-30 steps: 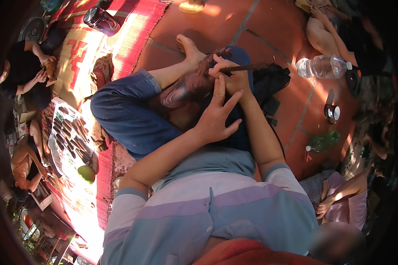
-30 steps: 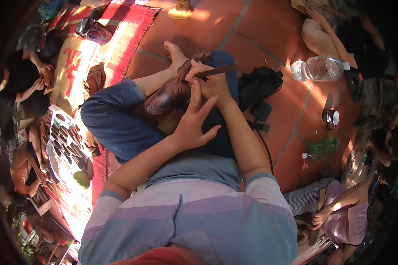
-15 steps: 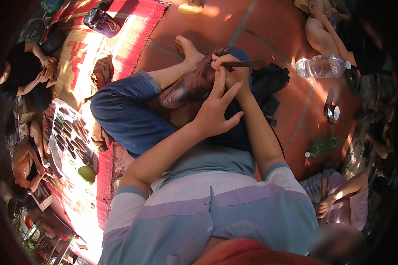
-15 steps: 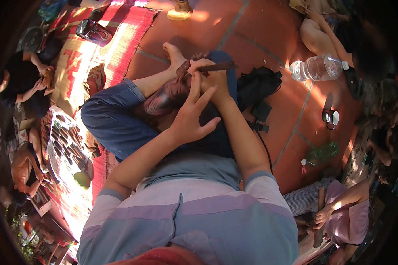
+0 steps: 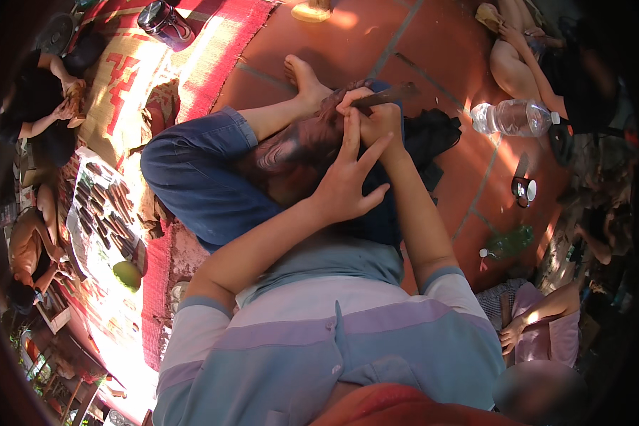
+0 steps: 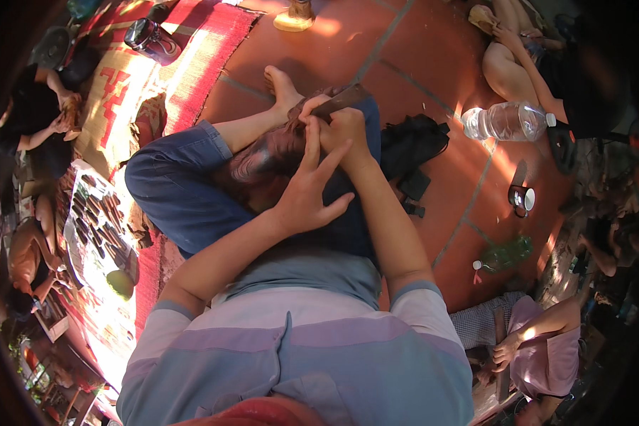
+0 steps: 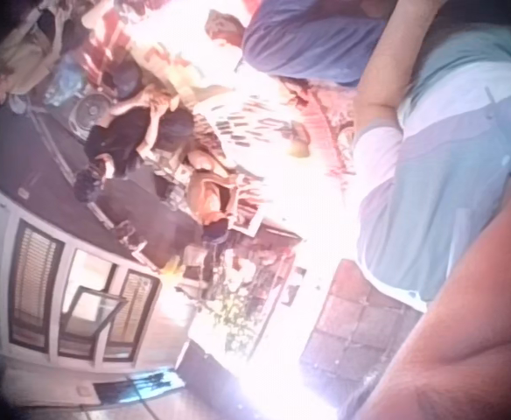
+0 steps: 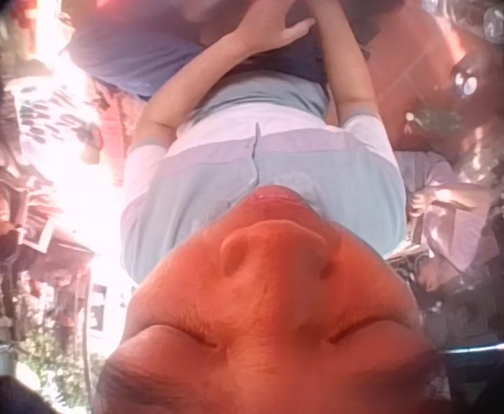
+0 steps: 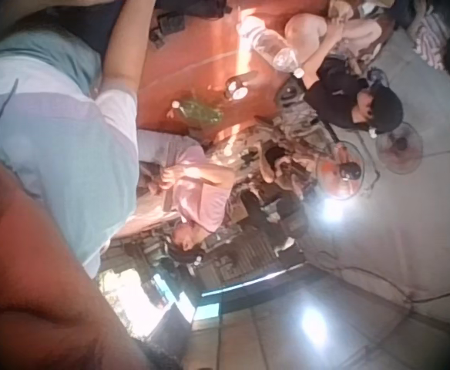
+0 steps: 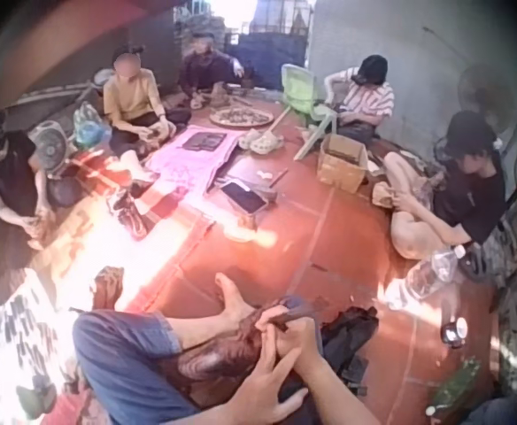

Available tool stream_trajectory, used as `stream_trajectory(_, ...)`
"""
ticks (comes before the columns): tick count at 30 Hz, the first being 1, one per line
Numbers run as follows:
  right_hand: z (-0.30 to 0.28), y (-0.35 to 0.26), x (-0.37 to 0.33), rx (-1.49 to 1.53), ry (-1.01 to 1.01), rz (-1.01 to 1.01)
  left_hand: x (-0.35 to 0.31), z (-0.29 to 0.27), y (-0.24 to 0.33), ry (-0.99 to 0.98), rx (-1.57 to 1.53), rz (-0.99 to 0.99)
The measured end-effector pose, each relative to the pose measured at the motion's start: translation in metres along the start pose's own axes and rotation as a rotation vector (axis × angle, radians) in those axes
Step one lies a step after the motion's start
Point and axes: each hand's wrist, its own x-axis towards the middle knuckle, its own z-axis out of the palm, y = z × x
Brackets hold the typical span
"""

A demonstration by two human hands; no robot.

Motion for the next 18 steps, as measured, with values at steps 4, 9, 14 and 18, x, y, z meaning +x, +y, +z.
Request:
stream_trajectory(4,0.003,0.004,0.003,-0.039,0.096,-0.079,0.007,-0.004,0.004,-0.014,-0.047,-0.018)
stream_trajectory(9,0.008,-0.007,0.0,-0.141,0.037,-0.089,-0.006,-0.003,0.0,0.058,0.021,0.032)
stream_trajectory(14,0.004,-0.011,0.007,-0.056,0.116,-0.022,0.01,-0.008,0.005,0.038,-0.078,-0.005)
stream_trajectory(18,0.01,-0.016,0.001,-0.162,-0.02,-0.018,-0.009,-0.001,0.008,0.147,-0.019,0.032)
